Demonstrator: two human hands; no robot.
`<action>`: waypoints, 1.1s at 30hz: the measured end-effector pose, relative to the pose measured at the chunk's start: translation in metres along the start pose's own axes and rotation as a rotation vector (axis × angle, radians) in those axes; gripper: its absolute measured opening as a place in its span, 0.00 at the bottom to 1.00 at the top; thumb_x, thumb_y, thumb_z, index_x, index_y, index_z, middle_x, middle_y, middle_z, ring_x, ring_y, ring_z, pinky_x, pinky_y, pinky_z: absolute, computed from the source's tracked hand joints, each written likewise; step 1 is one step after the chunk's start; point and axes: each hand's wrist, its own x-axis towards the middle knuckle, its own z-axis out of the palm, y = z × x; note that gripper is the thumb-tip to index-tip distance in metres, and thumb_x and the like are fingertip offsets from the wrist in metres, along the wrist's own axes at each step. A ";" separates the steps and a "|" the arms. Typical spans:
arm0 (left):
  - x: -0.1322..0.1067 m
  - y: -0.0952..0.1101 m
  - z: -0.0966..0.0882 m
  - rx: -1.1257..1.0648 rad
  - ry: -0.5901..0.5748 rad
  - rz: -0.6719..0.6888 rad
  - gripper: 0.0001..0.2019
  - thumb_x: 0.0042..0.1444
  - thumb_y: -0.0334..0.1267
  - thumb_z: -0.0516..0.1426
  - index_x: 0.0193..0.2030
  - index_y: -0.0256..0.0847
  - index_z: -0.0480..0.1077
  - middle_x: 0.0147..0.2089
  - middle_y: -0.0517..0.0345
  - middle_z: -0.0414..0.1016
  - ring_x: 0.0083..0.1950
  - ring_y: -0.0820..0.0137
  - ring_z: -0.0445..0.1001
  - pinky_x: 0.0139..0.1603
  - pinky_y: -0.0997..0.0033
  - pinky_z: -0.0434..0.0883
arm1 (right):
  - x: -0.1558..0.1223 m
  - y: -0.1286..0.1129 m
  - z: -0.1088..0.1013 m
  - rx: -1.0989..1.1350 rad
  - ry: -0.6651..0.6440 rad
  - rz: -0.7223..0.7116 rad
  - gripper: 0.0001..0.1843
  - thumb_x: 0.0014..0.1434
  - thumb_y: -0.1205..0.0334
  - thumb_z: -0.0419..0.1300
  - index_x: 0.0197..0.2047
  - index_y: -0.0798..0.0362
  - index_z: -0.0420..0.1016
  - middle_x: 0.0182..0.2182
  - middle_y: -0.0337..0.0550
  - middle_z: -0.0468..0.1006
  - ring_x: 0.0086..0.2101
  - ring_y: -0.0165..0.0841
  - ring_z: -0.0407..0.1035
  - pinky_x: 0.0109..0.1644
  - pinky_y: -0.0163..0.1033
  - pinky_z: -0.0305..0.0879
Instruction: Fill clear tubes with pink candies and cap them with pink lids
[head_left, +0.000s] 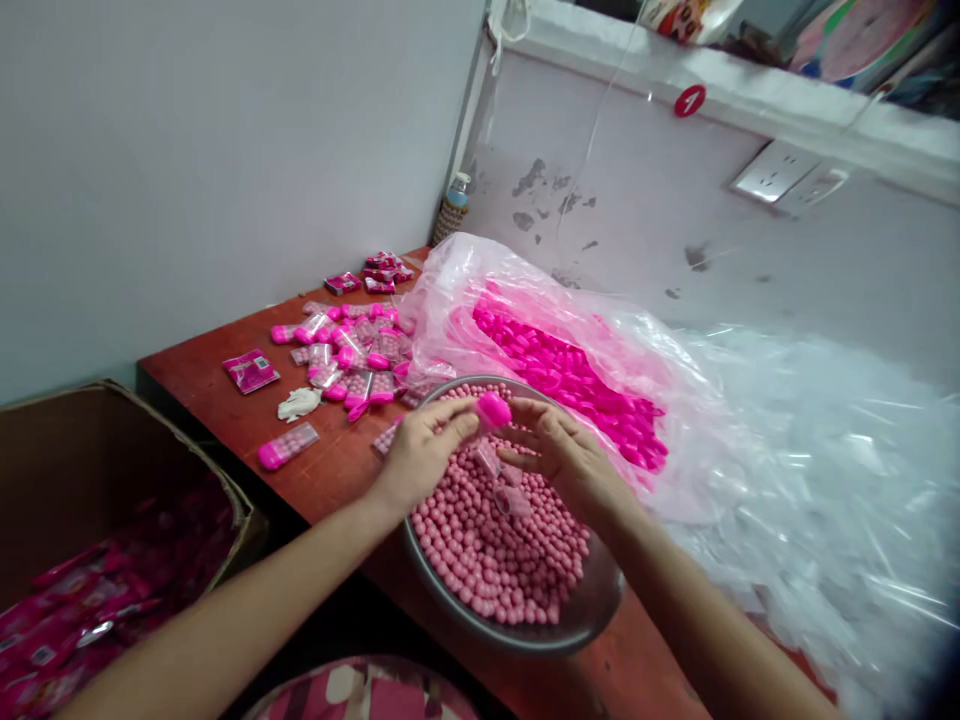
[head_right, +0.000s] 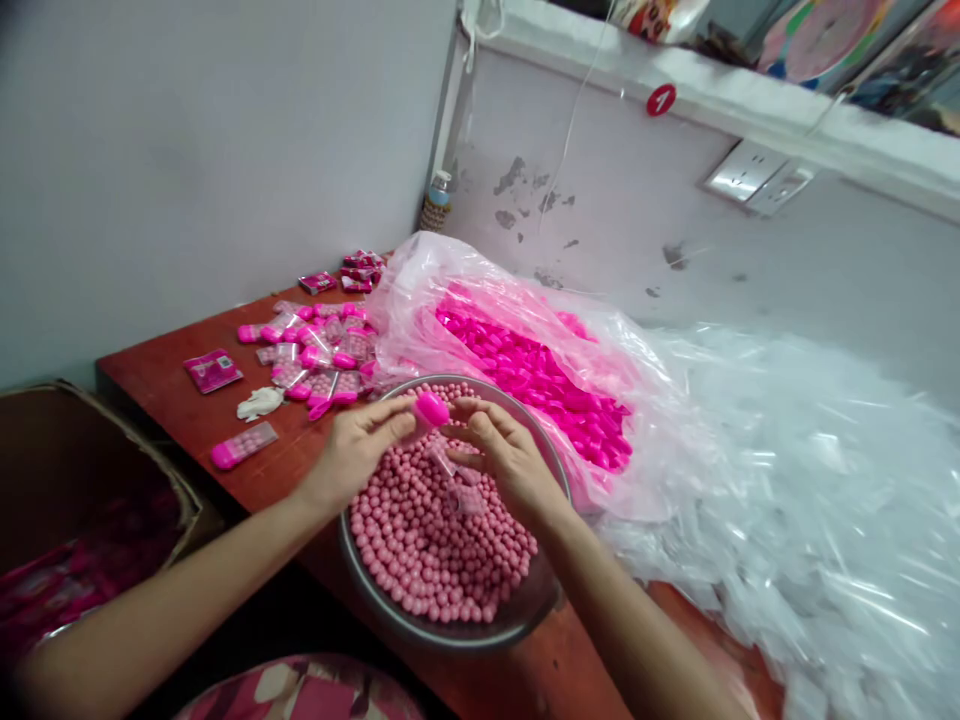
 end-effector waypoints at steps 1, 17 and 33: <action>0.013 0.001 -0.008 -0.004 0.044 -0.004 0.16 0.56 0.39 0.56 0.49 0.35 0.72 0.47 0.51 0.77 0.47 0.64 0.74 0.51 0.64 0.69 | -0.002 0.000 -0.008 -0.123 0.004 -0.010 0.18 0.56 0.49 0.57 0.47 0.50 0.69 0.48 0.45 0.72 0.45 0.36 0.69 0.46 0.45 0.68; 0.005 0.005 -0.010 0.282 -0.093 0.103 0.18 0.56 0.40 0.55 0.53 0.38 0.69 0.48 0.52 0.77 0.48 0.64 0.75 0.50 0.65 0.71 | -0.018 0.033 -0.027 -1.383 -0.331 -0.151 0.18 0.53 0.63 0.59 0.48 0.54 0.69 0.42 0.47 0.74 0.42 0.37 0.69 0.45 0.38 0.63; -0.019 0.014 -0.001 0.376 -0.168 0.067 0.15 0.55 0.35 0.55 0.49 0.38 0.72 0.47 0.52 0.77 0.46 0.65 0.75 0.49 0.67 0.70 | -0.027 0.027 -0.013 -0.433 -0.189 -0.034 0.09 0.59 0.59 0.54 0.42 0.53 0.69 0.33 0.40 0.75 0.35 0.32 0.71 0.41 0.40 0.68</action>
